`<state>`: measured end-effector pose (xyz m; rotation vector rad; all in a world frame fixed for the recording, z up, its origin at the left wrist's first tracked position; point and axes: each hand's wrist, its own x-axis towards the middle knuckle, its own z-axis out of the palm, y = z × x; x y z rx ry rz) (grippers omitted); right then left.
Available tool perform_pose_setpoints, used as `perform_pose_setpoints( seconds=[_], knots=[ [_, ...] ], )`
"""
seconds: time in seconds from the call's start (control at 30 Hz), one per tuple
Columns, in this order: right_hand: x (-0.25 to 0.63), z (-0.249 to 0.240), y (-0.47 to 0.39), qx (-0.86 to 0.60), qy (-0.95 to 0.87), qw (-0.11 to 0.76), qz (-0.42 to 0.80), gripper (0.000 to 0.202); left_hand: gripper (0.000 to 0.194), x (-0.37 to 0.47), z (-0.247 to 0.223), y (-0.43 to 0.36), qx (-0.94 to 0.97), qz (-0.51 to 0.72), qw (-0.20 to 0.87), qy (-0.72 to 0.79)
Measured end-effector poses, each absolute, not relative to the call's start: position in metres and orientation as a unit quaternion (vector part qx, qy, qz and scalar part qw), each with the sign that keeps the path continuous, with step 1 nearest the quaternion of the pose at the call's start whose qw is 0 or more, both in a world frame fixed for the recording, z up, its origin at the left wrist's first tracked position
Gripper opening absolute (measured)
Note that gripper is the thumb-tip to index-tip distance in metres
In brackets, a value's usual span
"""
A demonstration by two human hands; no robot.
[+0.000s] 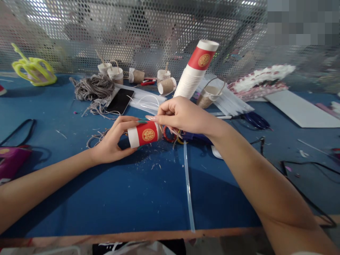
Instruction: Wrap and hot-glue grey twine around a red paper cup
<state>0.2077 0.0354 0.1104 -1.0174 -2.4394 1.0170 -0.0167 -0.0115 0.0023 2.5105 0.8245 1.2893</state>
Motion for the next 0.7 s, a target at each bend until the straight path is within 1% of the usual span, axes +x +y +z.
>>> perform_pose_setpoints(
  seconds=[0.5,0.7],
  knots=[
    [0.2086,0.1096,0.0374,-0.363,-0.855,0.157,0.337,0.036,0.059,-0.0156,0.0057,-0.0134,0.862,0.435,0.023,0.261],
    [0.2078,0.1105,0.0356,-0.363,-0.856,0.150,0.336,0.033,0.056,-0.0159,0.0035,-0.0120,0.862,0.443,0.016,0.244]
  ],
)
